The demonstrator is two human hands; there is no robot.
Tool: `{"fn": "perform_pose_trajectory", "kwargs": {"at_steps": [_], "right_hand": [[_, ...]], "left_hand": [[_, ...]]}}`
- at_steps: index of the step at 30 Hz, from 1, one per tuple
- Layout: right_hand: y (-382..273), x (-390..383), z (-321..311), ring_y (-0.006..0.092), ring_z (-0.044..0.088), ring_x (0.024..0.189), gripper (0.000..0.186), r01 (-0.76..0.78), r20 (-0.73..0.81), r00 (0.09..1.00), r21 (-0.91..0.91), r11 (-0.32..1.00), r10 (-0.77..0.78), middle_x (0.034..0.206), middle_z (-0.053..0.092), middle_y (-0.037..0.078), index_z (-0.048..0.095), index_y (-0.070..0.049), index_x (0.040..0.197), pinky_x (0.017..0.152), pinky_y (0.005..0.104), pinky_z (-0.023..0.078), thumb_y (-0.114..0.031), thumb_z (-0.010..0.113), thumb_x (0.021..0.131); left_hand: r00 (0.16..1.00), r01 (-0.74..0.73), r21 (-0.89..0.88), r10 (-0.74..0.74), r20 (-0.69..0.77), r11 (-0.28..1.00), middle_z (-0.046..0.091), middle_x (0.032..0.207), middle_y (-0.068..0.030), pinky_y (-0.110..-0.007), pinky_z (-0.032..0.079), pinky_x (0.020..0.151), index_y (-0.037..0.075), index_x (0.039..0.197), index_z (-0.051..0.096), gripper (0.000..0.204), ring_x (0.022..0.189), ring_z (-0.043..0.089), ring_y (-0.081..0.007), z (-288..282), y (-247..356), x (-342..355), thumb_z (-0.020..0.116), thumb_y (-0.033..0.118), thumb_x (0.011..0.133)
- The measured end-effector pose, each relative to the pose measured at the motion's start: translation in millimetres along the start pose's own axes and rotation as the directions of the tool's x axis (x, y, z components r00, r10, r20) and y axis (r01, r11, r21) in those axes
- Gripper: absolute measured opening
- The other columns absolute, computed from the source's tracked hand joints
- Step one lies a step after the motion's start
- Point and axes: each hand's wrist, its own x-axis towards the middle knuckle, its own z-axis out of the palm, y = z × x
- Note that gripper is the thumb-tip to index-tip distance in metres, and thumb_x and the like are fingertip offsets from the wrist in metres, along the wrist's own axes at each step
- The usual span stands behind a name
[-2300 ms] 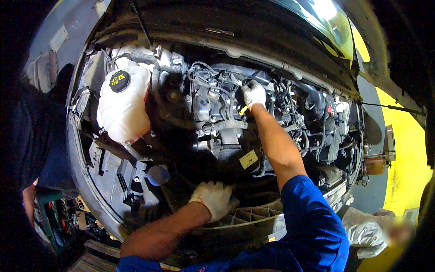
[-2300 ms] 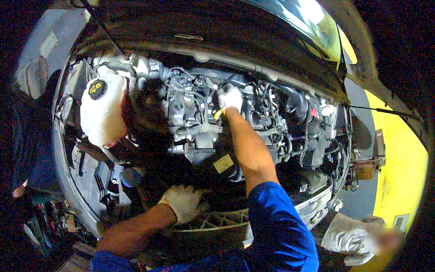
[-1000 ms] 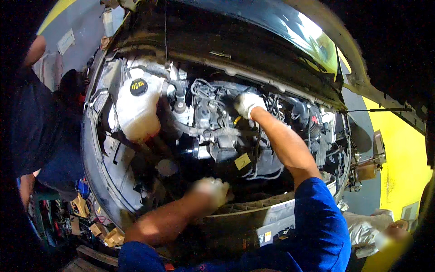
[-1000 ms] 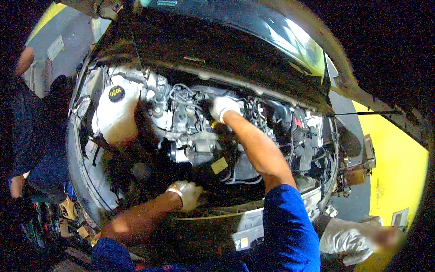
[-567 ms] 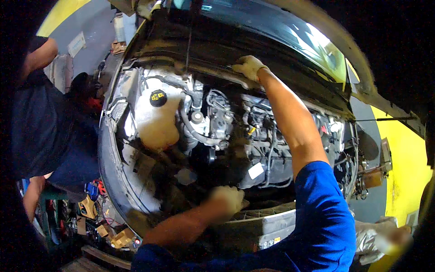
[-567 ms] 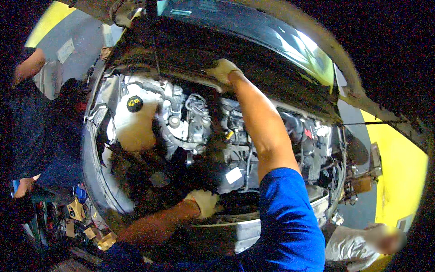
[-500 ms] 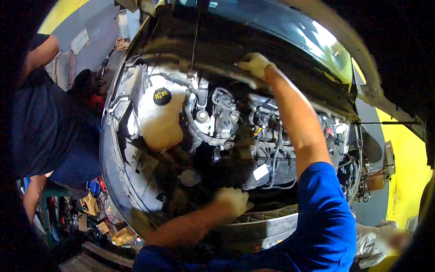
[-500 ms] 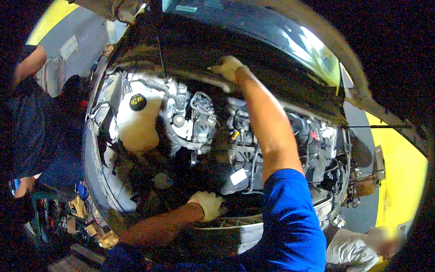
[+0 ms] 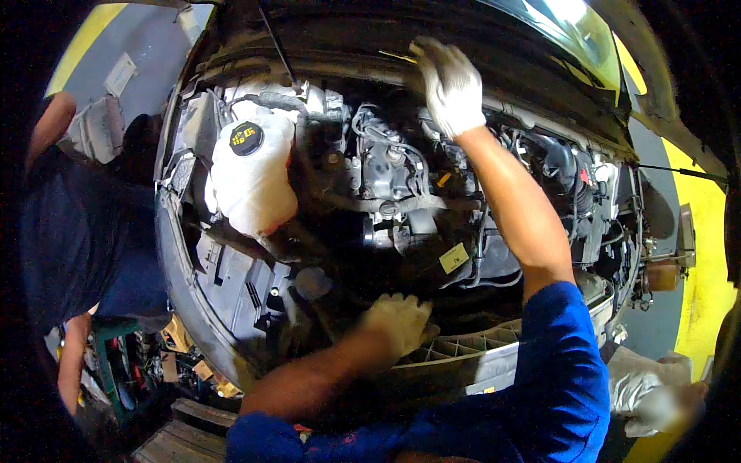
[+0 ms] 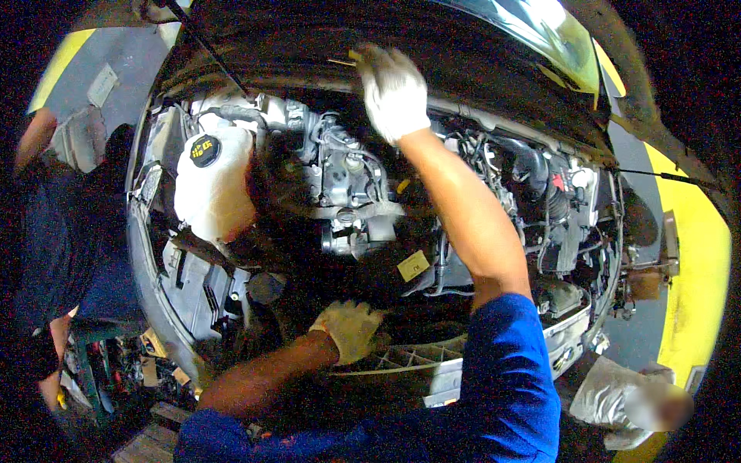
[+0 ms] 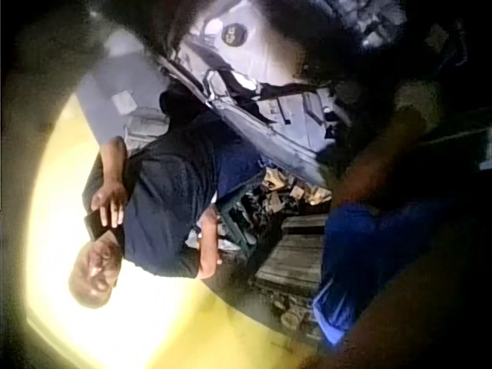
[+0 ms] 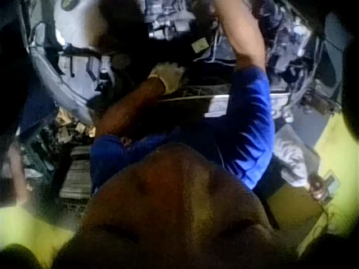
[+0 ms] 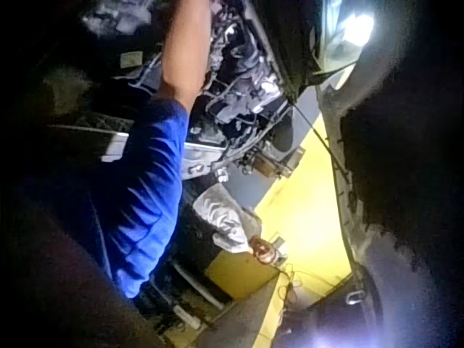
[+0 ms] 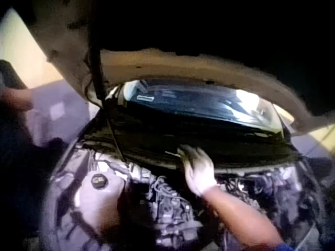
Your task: The person manipulates connectors and components within a vehicle engine bay, detaching an air intake hose with a screwdriver and handling wiring and plastic housings by hand.
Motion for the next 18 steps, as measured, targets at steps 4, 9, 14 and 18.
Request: {"fn": "perform_pose_trajectory", "kwargs": {"at_steps": [4,9,14,18], "right_hand": [[-34,-77,-39,0.0425,0.066,0.099,0.027,-0.477,0.453,0.833,0.299,0.827,0.317,0.106,0.071,0.019,0.069,-0.007,0.111,0.088,0.0451,0.053,-0.025,0.061,0.094],[31,-153,-15,0.0261,0.068,0.091,0.026,-0.852,0.601,0.52,0.319,0.415,0.607,0.099,0.073,0.018,0.073,-0.003,0.106,0.088,0.0345,0.052,-0.018,0.067,0.085],[45,-138,35,0.042,0.064,0.11,0.032,-0.693,0.614,0.638,0.195,0.694,0.465,0.113,0.07,0.023,0.071,-0.004,0.111,0.098,0.0445,0.05,-0.024,0.057,0.091],[50,-126,51,0.0442,0.063,0.108,0.031,-0.481,0.696,0.629,-0.003,0.877,0.347,0.112,0.068,0.025,0.07,-0.006,0.113,0.095,0.0496,0.05,-0.027,0.055,0.095]], "left_hand": [[0.997,-0.069,0.068,0.068,0.022,0.995,0.067,0.108,-0.0189,-0.05,0.056,0.087,0.007,0.128,0.061,0.054,0.101,0.067,-0.0367,-48,20,-6,0.057,0.049,0.095],[0.965,-0.008,0.233,0.069,-0.252,0.973,0.069,0.108,-0.0203,-0.049,0.059,0.08,0.002,0.11,0.067,0.044,0.094,0.072,-0.0356,-118,-6,76,0.059,0.041,0.093],[0.834,0.375,0.367,-0.137,-0.534,0.852,0.062,0.129,-0.0123,-0.047,0.051,0.095,0.014,0.127,0.062,0.04,0.12,0.061,-0.0287,-145,-123,176,0.061,0.028,0.089],[0.849,0.355,0.303,-0.169,-0.501,0.884,0.061,0.132,-0.0121,-0.046,0.048,0.102,0.015,0.128,0.062,0.042,0.123,0.058,-0.029,-124,-146,191,0.064,0.027,0.087]]}}
